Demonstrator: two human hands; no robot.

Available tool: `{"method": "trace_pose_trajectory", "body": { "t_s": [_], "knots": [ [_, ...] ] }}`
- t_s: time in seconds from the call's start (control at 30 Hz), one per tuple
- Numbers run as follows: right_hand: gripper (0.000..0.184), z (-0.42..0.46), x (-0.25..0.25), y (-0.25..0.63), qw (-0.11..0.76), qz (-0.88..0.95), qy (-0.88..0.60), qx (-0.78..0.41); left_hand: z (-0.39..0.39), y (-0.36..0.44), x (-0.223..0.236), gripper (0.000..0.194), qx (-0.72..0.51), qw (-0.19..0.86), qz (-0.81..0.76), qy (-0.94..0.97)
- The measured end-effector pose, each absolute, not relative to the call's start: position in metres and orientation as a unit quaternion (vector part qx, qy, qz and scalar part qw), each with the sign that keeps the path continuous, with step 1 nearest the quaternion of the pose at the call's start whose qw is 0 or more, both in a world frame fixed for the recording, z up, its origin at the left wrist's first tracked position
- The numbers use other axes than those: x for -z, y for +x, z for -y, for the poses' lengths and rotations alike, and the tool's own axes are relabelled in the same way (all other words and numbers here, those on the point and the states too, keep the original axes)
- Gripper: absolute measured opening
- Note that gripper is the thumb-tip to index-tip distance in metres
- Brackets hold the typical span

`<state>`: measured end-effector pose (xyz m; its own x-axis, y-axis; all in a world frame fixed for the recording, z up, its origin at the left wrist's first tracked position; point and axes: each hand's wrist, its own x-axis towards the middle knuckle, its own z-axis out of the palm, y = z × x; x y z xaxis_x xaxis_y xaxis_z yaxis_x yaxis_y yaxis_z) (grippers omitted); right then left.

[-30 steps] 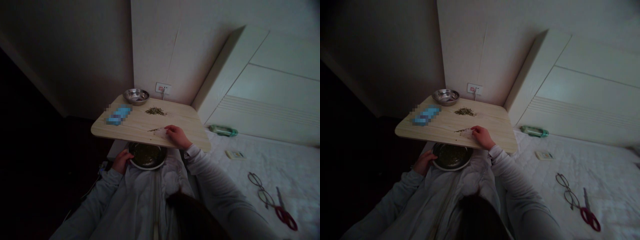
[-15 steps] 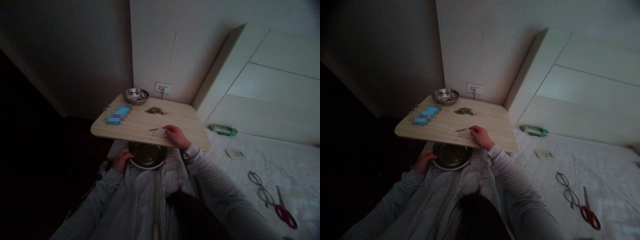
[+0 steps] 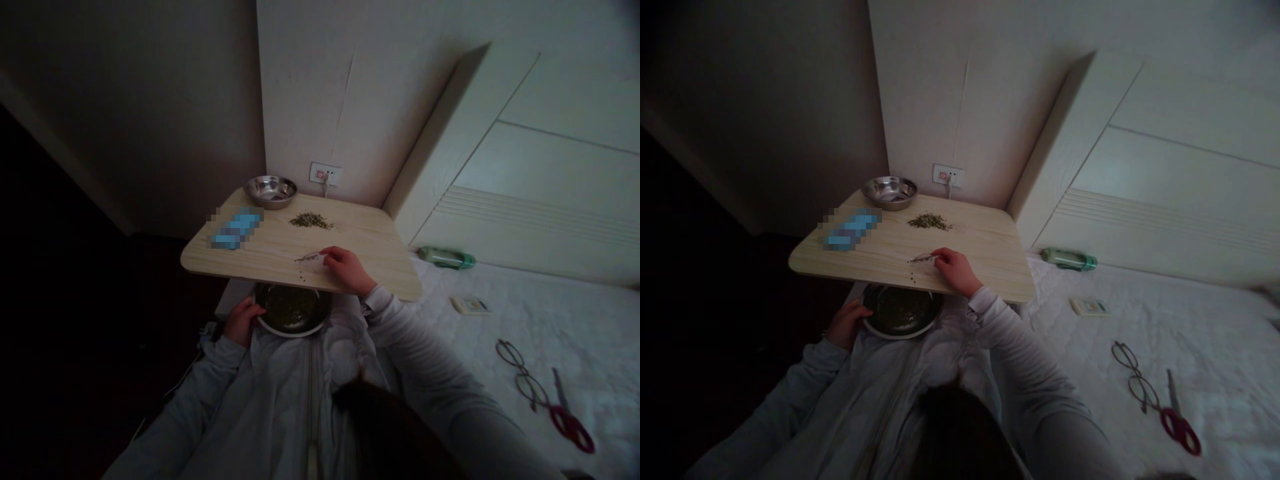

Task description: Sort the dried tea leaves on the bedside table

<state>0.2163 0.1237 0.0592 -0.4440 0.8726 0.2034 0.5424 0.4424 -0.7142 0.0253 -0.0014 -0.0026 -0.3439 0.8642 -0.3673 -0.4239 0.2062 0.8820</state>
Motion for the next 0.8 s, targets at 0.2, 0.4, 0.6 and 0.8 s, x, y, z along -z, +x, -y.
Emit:
{"method": "trace_pose_trajectory", "body": {
  "t_s": [0.2,0.4,0.6,0.8],
  "knots": [
    [0.026,-0.120,-0.060,0.203,0.275,0.809,-0.437,-0.282,0.002,0.024,0.001,0.010,-0.612,0.546,-0.545,0.174],
    [0.026,-0.111,-0.061,0.197,0.261,0.818,-0.424,-0.288,0.002,0.025,0.000,0.009,-0.612,0.551,-0.540,0.175],
    [0.027,-0.105,-0.059,0.193,0.258,0.828,-0.402,-0.295,0.001,0.025,0.002,0.010,-0.621,0.544,-0.538,0.170],
    [0.026,-0.101,-0.060,0.194,0.261,0.829,-0.380,-0.318,0.001,0.024,0.001,0.009,-0.620,0.554,-0.527,0.173]
  ]
}}
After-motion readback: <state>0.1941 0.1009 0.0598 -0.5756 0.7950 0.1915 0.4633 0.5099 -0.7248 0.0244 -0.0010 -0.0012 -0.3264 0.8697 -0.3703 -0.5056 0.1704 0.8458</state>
